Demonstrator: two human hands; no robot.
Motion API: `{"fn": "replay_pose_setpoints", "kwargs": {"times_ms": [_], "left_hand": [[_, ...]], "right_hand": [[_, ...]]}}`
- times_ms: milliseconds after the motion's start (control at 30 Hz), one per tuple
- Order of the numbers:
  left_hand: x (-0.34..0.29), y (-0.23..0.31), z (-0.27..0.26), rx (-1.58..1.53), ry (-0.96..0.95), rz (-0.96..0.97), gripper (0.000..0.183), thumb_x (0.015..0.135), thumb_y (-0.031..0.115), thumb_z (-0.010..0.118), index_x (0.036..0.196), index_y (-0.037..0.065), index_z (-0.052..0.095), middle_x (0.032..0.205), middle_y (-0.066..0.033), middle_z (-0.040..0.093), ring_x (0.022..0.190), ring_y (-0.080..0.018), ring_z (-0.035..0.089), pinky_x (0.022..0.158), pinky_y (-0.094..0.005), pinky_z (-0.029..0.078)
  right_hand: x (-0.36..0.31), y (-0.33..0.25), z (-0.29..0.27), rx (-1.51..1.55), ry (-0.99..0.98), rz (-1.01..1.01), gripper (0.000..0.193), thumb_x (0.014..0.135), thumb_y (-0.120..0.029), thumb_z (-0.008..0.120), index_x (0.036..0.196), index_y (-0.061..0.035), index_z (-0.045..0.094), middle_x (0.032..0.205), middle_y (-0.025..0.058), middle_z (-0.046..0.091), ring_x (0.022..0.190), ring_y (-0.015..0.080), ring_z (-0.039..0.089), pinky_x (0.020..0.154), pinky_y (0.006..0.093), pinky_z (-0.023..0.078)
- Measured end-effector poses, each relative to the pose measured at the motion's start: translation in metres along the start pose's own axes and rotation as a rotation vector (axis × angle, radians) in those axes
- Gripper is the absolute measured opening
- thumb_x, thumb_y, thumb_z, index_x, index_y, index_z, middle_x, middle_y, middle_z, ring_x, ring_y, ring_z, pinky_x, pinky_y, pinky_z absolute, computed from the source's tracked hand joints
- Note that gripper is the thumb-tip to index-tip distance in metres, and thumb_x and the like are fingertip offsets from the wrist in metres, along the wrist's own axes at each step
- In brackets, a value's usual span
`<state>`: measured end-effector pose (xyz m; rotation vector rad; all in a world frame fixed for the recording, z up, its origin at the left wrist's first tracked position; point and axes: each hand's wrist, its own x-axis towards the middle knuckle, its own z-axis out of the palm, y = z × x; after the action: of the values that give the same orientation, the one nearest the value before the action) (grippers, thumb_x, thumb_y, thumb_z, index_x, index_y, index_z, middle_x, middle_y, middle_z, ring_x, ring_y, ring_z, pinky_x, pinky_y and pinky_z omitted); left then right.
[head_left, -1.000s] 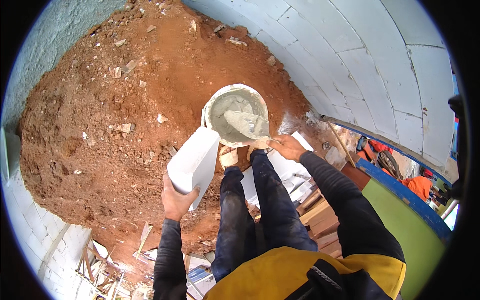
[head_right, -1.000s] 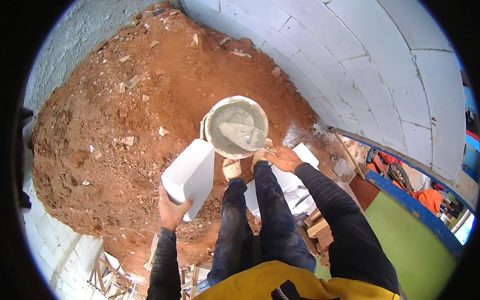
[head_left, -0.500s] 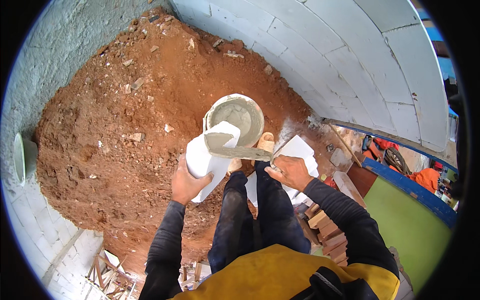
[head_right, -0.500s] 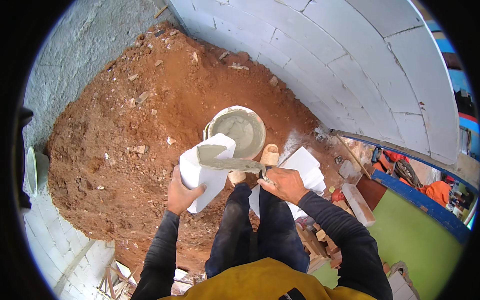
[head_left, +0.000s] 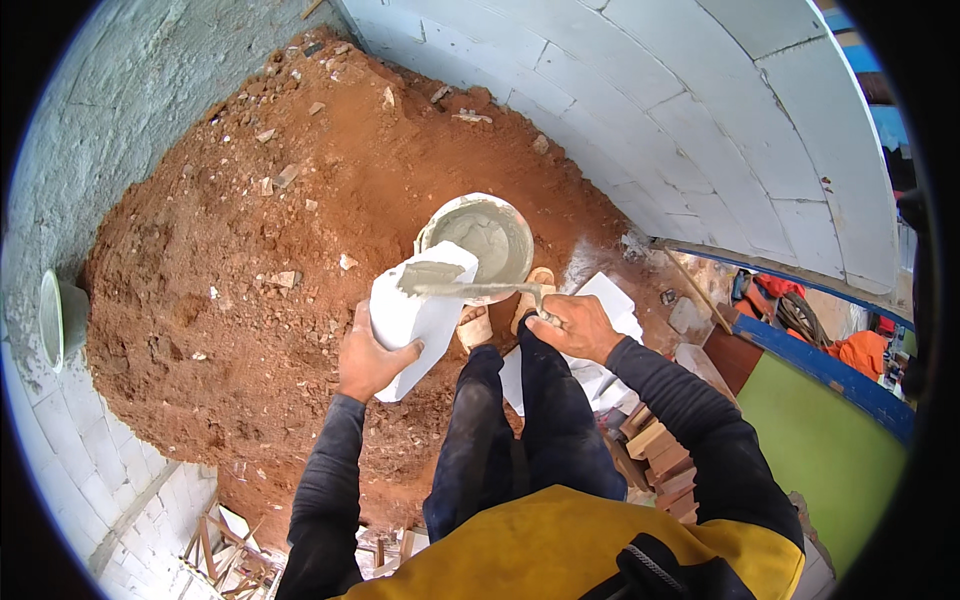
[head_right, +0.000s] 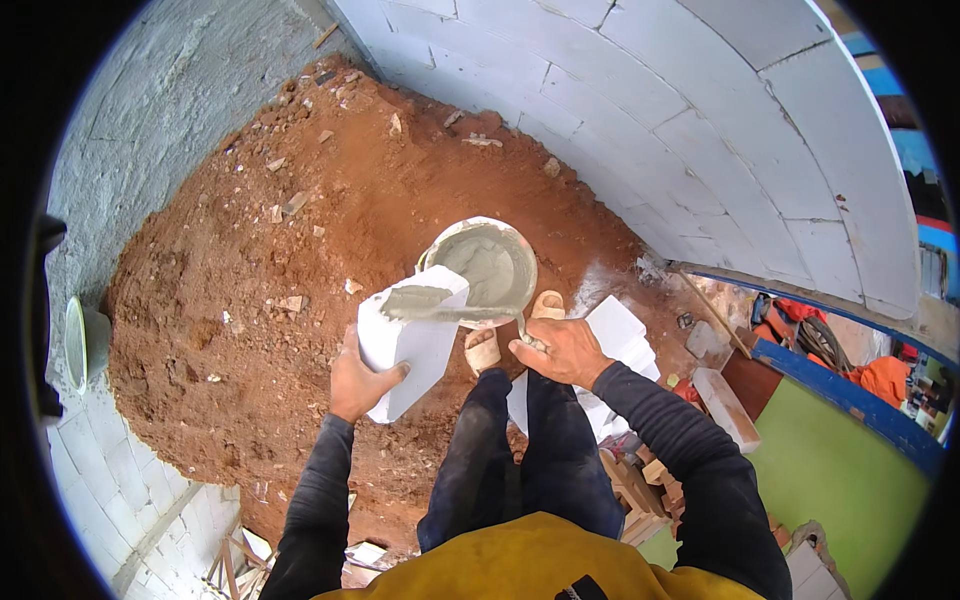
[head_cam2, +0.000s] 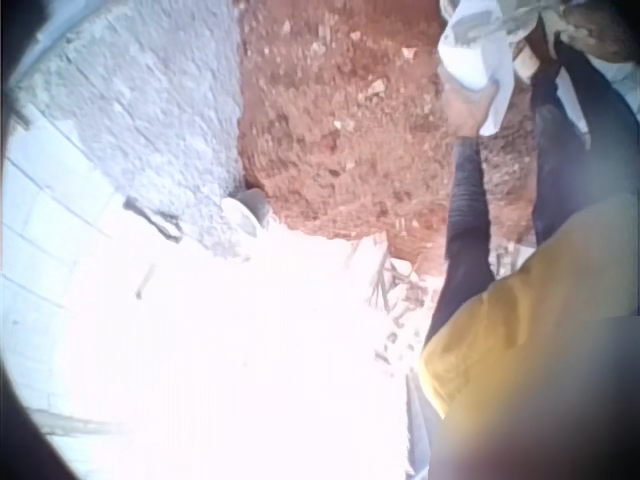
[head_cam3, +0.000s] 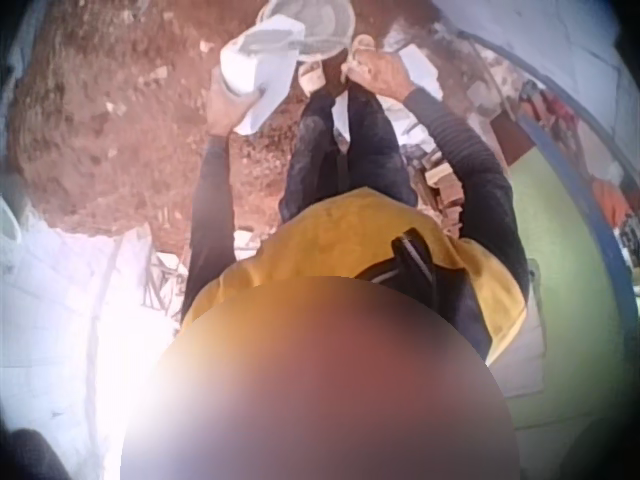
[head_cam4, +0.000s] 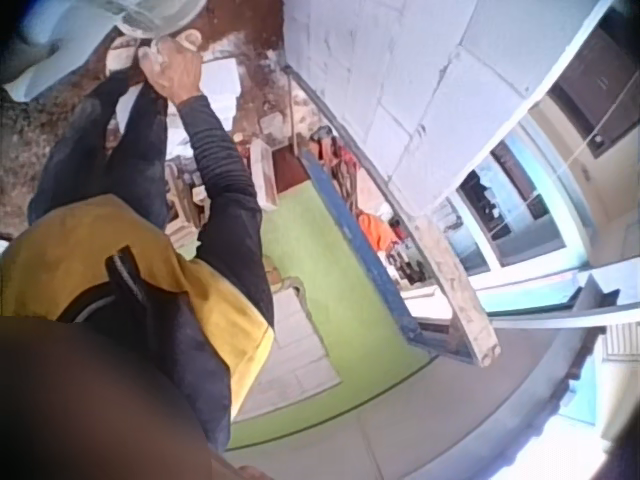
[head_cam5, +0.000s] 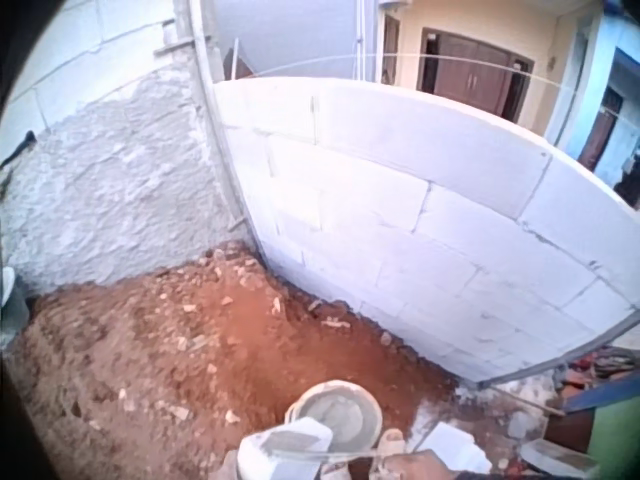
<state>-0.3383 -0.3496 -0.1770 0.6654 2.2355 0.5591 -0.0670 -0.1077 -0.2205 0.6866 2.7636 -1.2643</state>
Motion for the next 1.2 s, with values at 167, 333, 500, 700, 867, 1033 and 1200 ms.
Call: {"fn": "replay_pose_setpoints", "kwargs": {"times_ms": [167,333,500,700,867,1033,1200], "left_hand": [[-0.006,-0.004,-0.007,-0.051,0.033,0.108,0.092,0.067,0.035,0.094,0.14,-0.002,0.052,0.118,-0.0243,0.073,0.108,-0.0357,0.074,0.096,-0.0461,0.058],[-0.011,0.0,-0.009,-0.175,0.035,0.087,0.087,0.07,0.031,0.094,0.138,-0.004,0.054,0.121,-0.0227,0.071,0.113,-0.0323,0.071,0.099,-0.0444,0.056],[-0.012,0.001,-0.014,-0.116,0.043,0.094,0.085,0.071,0.031,0.094,0.137,-0.004,0.055,0.12,-0.0237,0.071,0.112,-0.0345,0.072,0.098,-0.0451,0.056],[-0.009,0.008,-0.012,0.016,0.023,0.073,0.092,0.069,0.038,0.092,0.142,0.001,0.052,0.117,-0.0268,0.073,0.108,-0.0407,0.073,0.096,-0.0483,0.058],[-0.004,0.018,-0.002,0.111,0.057,0.045,0.085,0.07,0.034,0.093,0.134,-0.004,0.052,0.109,-0.0273,0.075,0.1,-0.0403,0.076,0.089,-0.0471,0.06],[-0.004,0.023,-0.005,0.07,0.099,0.057,0.086,0.07,0.035,0.093,0.135,-0.004,0.052,0.107,-0.0274,0.076,0.097,-0.0405,0.076,0.089,-0.0476,0.06],[-0.004,0.023,-0.005,0.054,0.105,0.015,0.088,0.071,0.035,0.092,0.137,-0.005,0.052,0.113,-0.0283,0.075,0.101,-0.0396,0.076,0.091,-0.0464,0.059]], "right_hand": [[0.02,0.016,0.049,0.043,0.182,0.068,0.038,0.1,-0.041,0.069,0.091,-0.004,0.064,0.079,0.0189,0.066,0.076,0.0414,0.069,0.07,0.0493,0.054],[-0.008,0.009,0.08,-0.017,0.175,0.041,0.032,0.098,-0.039,0.072,0.094,-0.0073,0.066,0.082,0.0126,0.066,0.078,0.0375,0.069,0.071,0.0473,0.055],[-0.049,0.003,0.049,-0.031,0.088,0.141,0.034,0.097,-0.039,0.074,0.096,-0.0066,0.065,0.085,0.0146,0.069,0.079,0.0374,0.071,0.068,0.0471,0.056],[-0.015,-0.008,0.039,-0.03,0.055,0.252,0.036,0.1,-0.04,0.071,0.1,-0.0047,0.062,0.087,0.0173,0.07,0.081,0.0394,0.071,0.068,0.0503,0.055],[-0.018,-0.039,0.022,0.017,0.076,-0.008,0.035,0.099,-0.035,0.071,0.084,-0.0042,0.06,0.081,0.0153,0.066,0.077,0.0382,0.069,0.066,0.0487,0.054],[-0.01,-0.051,0.01,0.065,0.086,0.102,0.035,0.098,-0.035,0.072,0.088,-0.0032,0.062,0.084,0.0153,0.068,0.079,0.0372,0.07,0.067,0.0476,0.055],[0.0,-0.058,0.048,0.03,0.112,0.031,0.037,0.097,-0.037,0.073,0.089,-0.0034,0.062,0.094,0.0151,0.069,0.082,0.0357,0.071,0.07,0.0461,0.055]]}}
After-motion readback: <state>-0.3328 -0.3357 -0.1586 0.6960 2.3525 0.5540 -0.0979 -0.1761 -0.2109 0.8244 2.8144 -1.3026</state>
